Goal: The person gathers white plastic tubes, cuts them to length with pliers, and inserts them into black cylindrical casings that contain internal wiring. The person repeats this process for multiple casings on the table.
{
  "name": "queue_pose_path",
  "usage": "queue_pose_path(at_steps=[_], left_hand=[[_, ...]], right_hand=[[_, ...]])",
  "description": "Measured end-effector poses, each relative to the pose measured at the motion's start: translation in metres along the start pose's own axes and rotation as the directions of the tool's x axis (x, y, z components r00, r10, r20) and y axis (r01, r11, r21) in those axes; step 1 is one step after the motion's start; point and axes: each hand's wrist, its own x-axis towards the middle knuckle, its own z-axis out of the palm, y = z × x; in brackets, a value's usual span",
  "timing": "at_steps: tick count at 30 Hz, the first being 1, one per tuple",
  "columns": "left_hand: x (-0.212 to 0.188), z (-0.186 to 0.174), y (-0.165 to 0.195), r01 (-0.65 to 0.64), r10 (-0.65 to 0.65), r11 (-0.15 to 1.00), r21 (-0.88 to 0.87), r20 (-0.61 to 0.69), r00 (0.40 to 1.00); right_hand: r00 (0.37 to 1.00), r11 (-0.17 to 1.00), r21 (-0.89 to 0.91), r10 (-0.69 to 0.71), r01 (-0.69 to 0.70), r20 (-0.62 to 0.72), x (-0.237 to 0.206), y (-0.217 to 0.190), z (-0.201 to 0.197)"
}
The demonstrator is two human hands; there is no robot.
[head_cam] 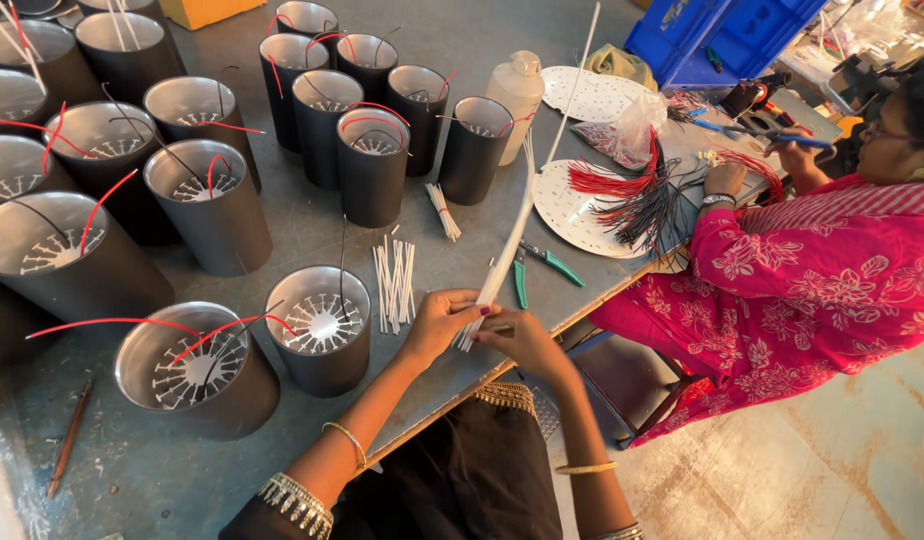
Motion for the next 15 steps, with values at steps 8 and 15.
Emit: queue_pose_path(at_steps=[8,15], left_hand=[[-0.045,-0.006,0.017,0.374,-0.407,0.883,-0.282,-0.066,0.911],[-0.106,0.012,0.014,0.491,-0.537,0.785,-0.378,-0.018,0.843]], right_hand=[[0.946,0.709,0.655,0.322,-0.261,0.029,0.02,0.0,-0.012],[0.884,0.645,0.666,0.466,-0.375,0.046,0.029,0.032,0.013]])
